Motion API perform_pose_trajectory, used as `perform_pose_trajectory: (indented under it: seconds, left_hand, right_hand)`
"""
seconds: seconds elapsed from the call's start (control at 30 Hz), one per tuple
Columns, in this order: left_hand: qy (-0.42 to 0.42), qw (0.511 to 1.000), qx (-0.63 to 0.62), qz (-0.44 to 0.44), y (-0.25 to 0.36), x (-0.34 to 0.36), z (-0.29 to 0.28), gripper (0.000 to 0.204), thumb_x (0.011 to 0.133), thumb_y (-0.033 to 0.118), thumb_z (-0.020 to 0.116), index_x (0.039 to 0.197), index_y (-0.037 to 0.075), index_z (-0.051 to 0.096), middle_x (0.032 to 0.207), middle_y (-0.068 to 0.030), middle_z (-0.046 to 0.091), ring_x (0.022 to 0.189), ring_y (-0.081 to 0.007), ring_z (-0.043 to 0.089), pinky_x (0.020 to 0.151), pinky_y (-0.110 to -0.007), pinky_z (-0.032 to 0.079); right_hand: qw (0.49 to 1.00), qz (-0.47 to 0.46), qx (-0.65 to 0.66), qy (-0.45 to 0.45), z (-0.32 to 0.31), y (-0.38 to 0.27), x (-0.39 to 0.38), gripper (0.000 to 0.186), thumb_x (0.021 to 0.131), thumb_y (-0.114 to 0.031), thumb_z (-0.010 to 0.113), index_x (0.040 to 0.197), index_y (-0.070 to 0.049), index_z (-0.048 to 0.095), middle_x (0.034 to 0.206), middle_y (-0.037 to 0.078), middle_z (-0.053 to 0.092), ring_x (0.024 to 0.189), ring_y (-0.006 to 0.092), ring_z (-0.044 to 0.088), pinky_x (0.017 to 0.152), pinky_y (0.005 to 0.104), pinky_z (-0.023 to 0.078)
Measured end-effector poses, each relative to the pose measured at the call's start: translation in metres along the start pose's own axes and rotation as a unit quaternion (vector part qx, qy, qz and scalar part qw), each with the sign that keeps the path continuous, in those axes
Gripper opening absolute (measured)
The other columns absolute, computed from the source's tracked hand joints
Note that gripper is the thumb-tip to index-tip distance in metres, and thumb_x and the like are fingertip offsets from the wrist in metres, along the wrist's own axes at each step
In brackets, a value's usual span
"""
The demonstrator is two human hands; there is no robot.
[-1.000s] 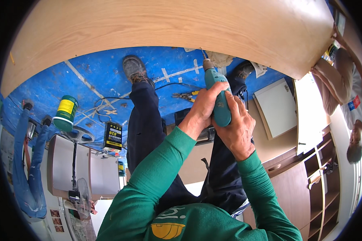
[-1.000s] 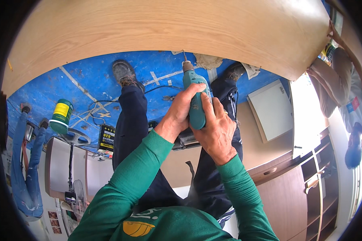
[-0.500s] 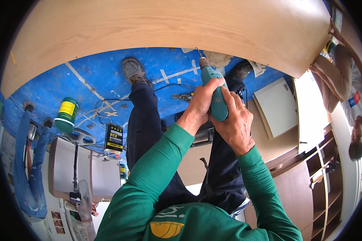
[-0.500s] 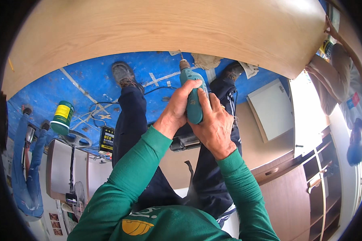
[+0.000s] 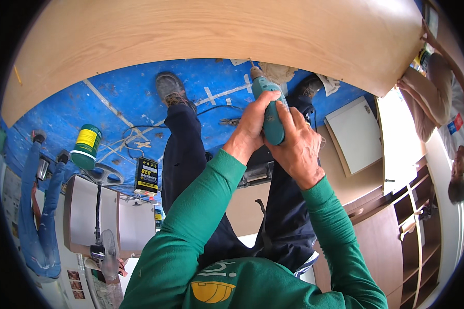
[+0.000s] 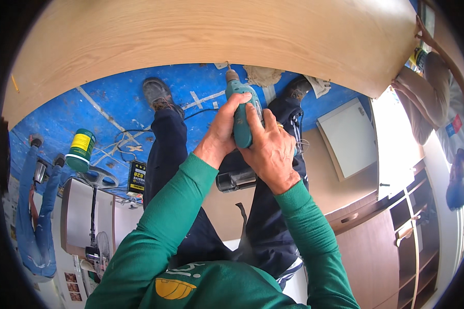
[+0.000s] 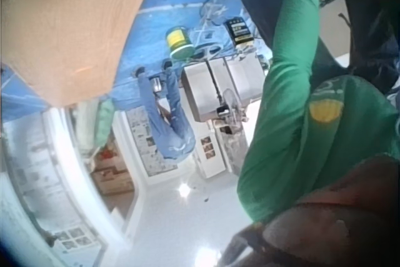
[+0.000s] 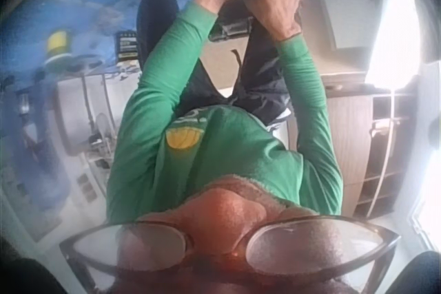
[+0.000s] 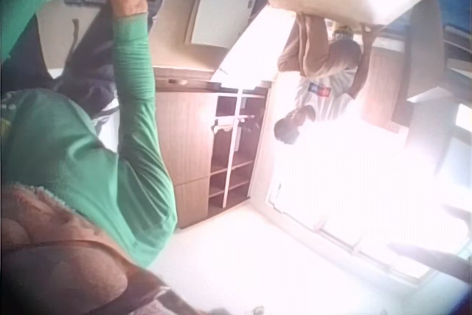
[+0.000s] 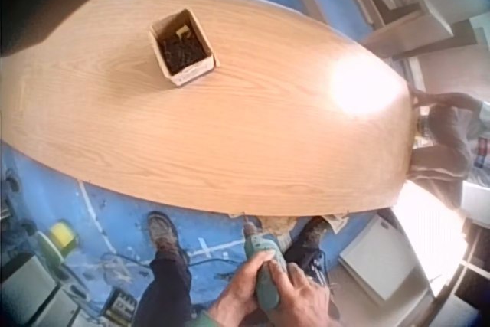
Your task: The person is securing a curved wooden panel to a cabinet frame using a drill and screws. They take screws from a small box, position them against the wood by hand, and use the drill to drive them through the panel and into the frame while other people hold the panel in place.
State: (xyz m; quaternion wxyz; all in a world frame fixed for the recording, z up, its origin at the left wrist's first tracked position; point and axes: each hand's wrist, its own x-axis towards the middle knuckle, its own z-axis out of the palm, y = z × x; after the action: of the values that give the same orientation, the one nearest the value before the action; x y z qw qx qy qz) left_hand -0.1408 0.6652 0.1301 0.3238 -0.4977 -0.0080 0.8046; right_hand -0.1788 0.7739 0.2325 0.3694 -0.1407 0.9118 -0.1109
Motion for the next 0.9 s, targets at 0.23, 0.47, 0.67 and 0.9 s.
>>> perform_pose_trajectory:
  seconds: [0.23,0.47,0.67,0.9]
  left_hand:
    - [-0.011,0.999,-0.037,0.018,0.001,0.005,0.003,0.027,0.099,0.035,0.068,0.111,0.012,0.059,0.096,-0.0028,0.065,0.086,-0.0156,0.066,0.078,-0.035,0.059]
    - [-0.011,0.999,-0.042,0.026,0.003,0.009,0.001,0.034,0.097,0.036,0.070,0.116,0.010,0.057,0.097,-0.0062,0.066,0.085,-0.0193,0.068,0.081,-0.038,0.060]
    - [-0.020,0.998,-0.046,0.035,0.000,0.017,-0.002,0.036,0.098,0.038,0.068,0.117,0.010,0.057,0.100,-0.0090,0.068,0.089,-0.0227,0.071,0.081,-0.040,0.062]
    - [-0.001,0.999,-0.031,0.038,-0.001,0.018,-0.005,0.039,0.099,0.039,0.069,0.119,0.007,0.056,0.103,-0.0106,0.068,0.090,-0.0247,0.072,0.083,-0.041,0.063]
  right_hand:
    - [0.999,-0.017,-0.029,-0.023,-0.006,0.001,0.012,0.084,0.070,-0.019,0.090,0.147,-0.011,0.056,0.115,0.019,0.063,0.087,0.0369,0.074,0.069,0.0465,0.060]
    - [0.999,-0.010,-0.024,-0.035,-0.004,0.004,0.015,0.083,0.070,-0.017,0.089,0.147,-0.012,0.057,0.116,0.021,0.063,0.087,0.0366,0.073,0.070,0.0461,0.060]
    - [0.996,-0.056,-0.049,-0.040,-0.010,0.008,0.022,0.082,0.068,-0.013,0.088,0.144,-0.013,0.057,0.112,0.020,0.060,0.087,0.0367,0.072,0.072,0.0455,0.060]
    - [0.995,-0.063,-0.058,-0.046,-0.005,0.010,0.019,0.087,0.065,-0.011,0.090,0.144,-0.011,0.056,0.113,0.020,0.059,0.087,0.0373,0.072,0.072,0.0463,0.061]
